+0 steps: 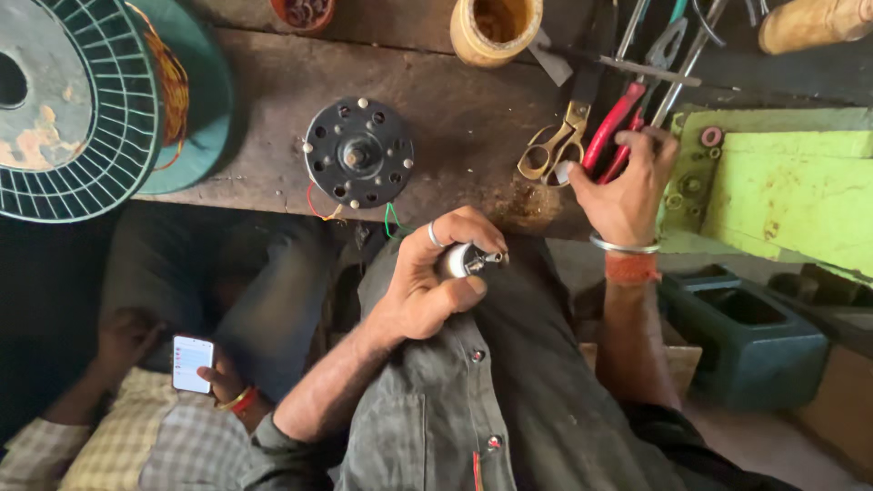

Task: The person uses pliers to strip and adjust wires on a small cylindrical electrical component. They repeatedly grip, twist, and trim the wires while holding the component in one hand. The work is performed at a cluttered workbench with tools and parts visible.

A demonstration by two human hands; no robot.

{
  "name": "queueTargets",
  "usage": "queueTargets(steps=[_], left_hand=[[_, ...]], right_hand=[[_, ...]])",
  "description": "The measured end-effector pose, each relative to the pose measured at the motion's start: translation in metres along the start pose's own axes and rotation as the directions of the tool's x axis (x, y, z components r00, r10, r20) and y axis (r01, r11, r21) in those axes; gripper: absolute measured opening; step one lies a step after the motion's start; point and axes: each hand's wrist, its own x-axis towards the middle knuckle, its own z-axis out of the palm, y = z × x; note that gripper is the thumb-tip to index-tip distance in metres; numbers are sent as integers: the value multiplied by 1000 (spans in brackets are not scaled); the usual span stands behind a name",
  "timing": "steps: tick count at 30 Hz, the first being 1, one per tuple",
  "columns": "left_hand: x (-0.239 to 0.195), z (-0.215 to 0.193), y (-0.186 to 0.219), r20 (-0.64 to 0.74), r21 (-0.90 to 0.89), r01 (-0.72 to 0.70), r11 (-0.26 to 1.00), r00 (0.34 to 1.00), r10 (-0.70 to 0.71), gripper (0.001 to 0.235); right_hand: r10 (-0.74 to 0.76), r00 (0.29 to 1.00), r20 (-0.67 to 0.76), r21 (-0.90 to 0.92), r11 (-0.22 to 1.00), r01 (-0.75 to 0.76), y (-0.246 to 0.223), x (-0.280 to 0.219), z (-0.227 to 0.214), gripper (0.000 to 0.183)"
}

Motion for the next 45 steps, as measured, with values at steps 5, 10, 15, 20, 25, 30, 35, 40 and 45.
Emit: queueTargets(steps=[5,10,15,20,25,30,35,40,45], left_hand=[[5,5,-3,-35,-73,115,991,992,-118,27],[8,5,-3,-74,-80,269,960,959,-275,17],[7,8,-4,-117,-4,188,982,975,-187,12],[5,10,-6,-204,-33,184,982,961,-187,11],[2,4,-9,-191,14,82,997,978,-77,9],[3,6,-8,-201,-8,17,1000,979,-18,10],[1,6,-9,-240,42,-36,998,970,45,11],[-1,6,-7,-233,-40,51,998,971,-59,17],[4,11,8,-166,-106,101,989,979,-118,30]], right_hand=[[185,981,61,27,982,-187,8,11,7,43],[243,968,-67,133,963,-233,25,25,2,25],[633,710,308,798,234,-555,40,23,-16,7],[527,785,326,934,-54,-352,37,2,-26,2],[472,862,184,981,-144,-131,29,0,-45,8],[203,978,-55,978,210,12,14,-6,-66,19],[65,938,-340,793,556,248,-1,-14,-91,31],[-49,970,-236,886,400,236,-2,5,-87,17],[-215,977,-13,984,172,51,-43,8,-58,27]])
